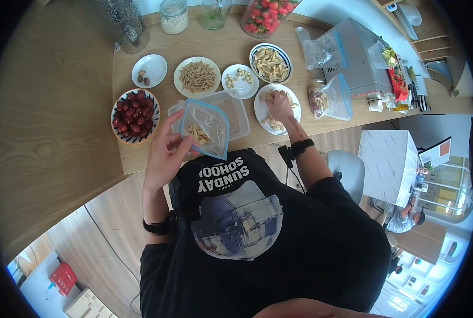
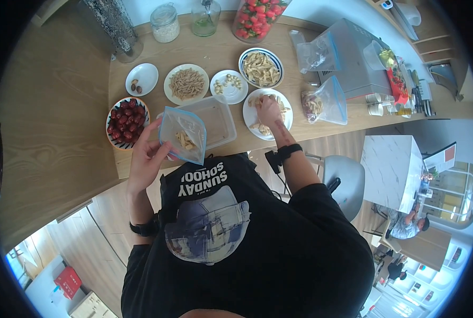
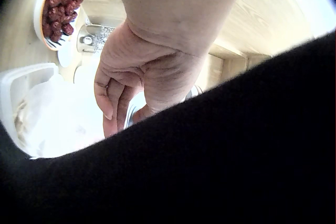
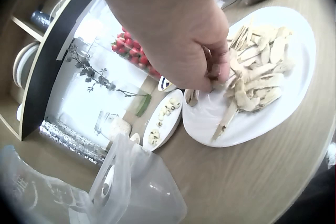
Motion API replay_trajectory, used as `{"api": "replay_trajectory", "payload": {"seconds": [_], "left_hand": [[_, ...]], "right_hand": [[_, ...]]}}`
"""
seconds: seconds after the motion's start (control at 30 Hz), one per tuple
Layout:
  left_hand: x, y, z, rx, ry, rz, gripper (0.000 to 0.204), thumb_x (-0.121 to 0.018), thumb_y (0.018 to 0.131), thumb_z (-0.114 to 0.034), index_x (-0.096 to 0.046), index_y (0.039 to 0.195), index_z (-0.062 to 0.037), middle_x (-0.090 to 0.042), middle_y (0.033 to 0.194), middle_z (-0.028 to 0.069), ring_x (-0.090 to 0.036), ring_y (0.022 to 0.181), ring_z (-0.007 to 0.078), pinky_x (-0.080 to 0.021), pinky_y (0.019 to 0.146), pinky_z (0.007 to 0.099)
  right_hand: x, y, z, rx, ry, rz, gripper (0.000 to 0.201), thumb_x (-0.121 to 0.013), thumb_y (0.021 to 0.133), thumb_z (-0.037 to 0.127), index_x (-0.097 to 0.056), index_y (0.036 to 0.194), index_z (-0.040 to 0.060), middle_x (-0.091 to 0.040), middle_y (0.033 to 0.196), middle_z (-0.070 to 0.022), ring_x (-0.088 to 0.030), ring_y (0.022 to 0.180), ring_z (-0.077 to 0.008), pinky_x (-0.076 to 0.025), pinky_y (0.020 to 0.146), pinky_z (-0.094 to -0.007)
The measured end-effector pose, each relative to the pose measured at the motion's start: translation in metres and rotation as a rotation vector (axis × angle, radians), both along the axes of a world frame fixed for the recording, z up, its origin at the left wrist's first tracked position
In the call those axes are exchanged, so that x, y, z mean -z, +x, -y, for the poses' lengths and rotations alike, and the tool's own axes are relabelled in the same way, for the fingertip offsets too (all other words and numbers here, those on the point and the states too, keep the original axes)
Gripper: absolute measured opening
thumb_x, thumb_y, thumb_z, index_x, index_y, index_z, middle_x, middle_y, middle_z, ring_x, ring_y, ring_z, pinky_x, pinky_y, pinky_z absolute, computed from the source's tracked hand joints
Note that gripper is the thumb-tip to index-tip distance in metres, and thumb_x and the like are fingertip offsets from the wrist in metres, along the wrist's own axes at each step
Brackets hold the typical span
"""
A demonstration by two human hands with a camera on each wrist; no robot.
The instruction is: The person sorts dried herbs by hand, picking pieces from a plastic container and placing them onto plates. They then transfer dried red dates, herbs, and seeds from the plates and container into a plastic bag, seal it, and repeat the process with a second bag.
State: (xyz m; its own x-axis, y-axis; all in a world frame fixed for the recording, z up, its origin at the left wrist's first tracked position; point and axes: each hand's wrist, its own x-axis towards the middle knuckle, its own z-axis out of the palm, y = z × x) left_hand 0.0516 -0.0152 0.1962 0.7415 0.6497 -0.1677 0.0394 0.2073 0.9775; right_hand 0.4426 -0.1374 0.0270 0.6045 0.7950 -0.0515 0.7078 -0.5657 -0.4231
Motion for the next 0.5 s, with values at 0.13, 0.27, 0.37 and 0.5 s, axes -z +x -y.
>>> {"api": "replay_trajectory", "payload": {"seconds": [0.13,0.27,0.37,0.5], "left_hand": [[-0.001,0.0,0.001,0.005,0.007,0.0,0.055,-0.057,0.098,-0.004,-0.034,0.148,-0.0019,-0.071,0.087,0.012,-0.07,0.079,0.0161,-0.056,0.075,0.029],[-0.003,-0.001,0.0,0.019,0.002,-0.013,0.056,-0.056,0.098,-0.003,-0.032,0.149,-0.0014,-0.072,0.089,0.0132,-0.07,0.081,0.0169,-0.057,0.074,0.0295],[-0.004,0.0,0.005,0.01,-0.019,0.037,0.063,-0.055,0.098,0.0,-0.025,0.153,-0.0035,-0.072,0.09,0.0147,-0.071,0.083,0.0178,-0.056,0.074,0.0291],[0.001,-0.003,0.008,-0.018,-0.053,0.102,0.079,-0.053,0.096,0.004,-0.007,0.159,-0.0079,-0.071,0.097,0.0193,-0.072,0.089,0.0226,-0.058,0.078,0.0331]], "right_hand": [[0.0,0.002,0.001,-0.027,0.011,-0.021,0.027,-0.065,0.09,0.018,-0.061,0.108,-0.0017,-0.061,0.111,-0.0264,-0.062,0.101,-0.044,-0.05,0.09,-0.0492],[-0.01,-0.001,0.001,-0.047,0.029,-0.061,0.029,-0.066,0.088,0.015,-0.059,0.111,-0.0013,-0.064,0.107,-0.0248,-0.062,0.101,-0.0432,-0.05,0.09,-0.0485],[-0.008,-0.002,0.004,-0.04,0.062,-0.098,0.031,-0.066,0.088,0.016,-0.06,0.112,-0.0028,-0.065,0.107,-0.0251,-0.063,0.103,-0.0418,-0.05,0.09,-0.0474],[0.0,-0.001,0.003,-0.058,0.066,-0.036,0.033,-0.065,0.088,0.016,-0.061,0.114,-0.0043,-0.066,0.112,-0.0262,-0.063,0.107,-0.0409,-0.05,0.093,-0.0451]]}}
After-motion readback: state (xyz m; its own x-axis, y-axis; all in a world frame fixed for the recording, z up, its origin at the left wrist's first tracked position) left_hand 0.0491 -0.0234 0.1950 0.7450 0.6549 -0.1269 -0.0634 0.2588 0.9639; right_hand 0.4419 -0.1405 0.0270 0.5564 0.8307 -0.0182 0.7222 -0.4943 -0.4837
